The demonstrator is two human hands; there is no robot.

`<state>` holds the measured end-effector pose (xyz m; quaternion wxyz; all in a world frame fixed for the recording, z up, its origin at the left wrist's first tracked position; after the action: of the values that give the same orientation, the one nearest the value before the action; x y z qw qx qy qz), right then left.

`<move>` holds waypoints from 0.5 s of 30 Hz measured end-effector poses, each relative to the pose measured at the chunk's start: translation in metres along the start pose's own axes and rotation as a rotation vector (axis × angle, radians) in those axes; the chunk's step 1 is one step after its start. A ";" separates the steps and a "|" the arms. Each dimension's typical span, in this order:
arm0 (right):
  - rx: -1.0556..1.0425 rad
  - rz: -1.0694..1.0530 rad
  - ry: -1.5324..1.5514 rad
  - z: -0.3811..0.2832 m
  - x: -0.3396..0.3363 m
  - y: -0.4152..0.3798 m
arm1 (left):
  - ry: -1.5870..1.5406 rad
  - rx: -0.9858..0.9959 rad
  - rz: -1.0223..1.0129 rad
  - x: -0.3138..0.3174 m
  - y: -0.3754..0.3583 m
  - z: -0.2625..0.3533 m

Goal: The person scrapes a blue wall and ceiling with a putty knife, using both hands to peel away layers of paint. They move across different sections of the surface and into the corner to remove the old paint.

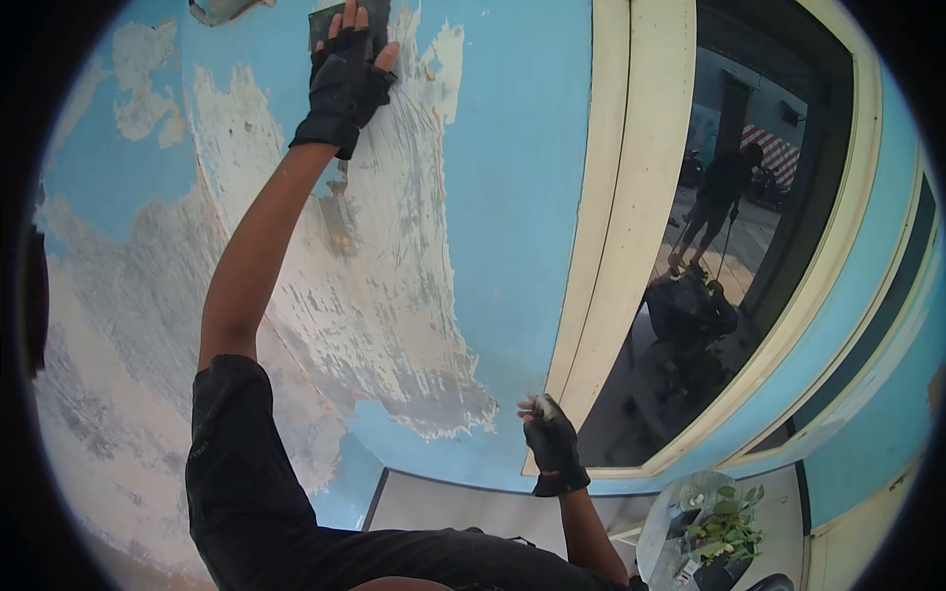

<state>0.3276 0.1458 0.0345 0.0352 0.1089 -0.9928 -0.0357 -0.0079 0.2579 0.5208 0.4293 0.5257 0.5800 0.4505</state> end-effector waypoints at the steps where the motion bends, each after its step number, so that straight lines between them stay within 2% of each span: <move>1: -0.011 0.000 0.004 -0.009 0.005 0.001 | 0.003 -0.019 -0.029 0.001 0.011 -0.010; 2: -0.043 -0.045 0.019 -0.016 0.011 0.001 | -0.071 -0.081 -0.047 0.004 0.030 -0.024; 5: -0.103 -0.110 0.017 -0.025 0.026 0.013 | 0.025 -0.104 -0.079 0.007 0.080 -0.035; 7: -0.237 -0.186 -0.201 -0.034 0.040 0.020 | 0.039 0.003 -0.104 0.003 0.095 -0.024; 9: -0.228 -0.166 -0.263 -0.047 0.051 0.013 | 0.042 0.180 -0.175 -0.003 0.111 -0.011; 11: -0.349 -0.287 -0.404 -0.059 0.065 0.001 | 0.003 0.258 -0.151 -0.011 0.134 -0.020; 12: -0.303 -0.285 -0.303 -0.058 0.070 -0.003 | 0.021 0.158 -0.171 -0.014 0.149 -0.027; 14: -0.355 -0.306 -0.357 -0.053 0.076 -0.007 | 0.017 -0.023 -0.225 -0.033 0.176 -0.025; 15: -0.411 -0.323 -0.412 -0.050 0.080 -0.007 | -0.303 -0.094 -0.238 -0.046 0.176 -0.018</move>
<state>0.2550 0.1188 0.0892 -0.1513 0.2458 -0.9210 -0.2616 0.0171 0.2183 0.6973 0.5861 0.4947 0.5449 0.3390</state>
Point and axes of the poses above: each hand's wrist, its own y-axis towards the middle knuckle, its own x-axis out of the palm, z = x × y, the point moved 5 cm from there along y, towards the middle knuckle, and after that the axes turned 3 degrees about y, right-handed, at the moved point
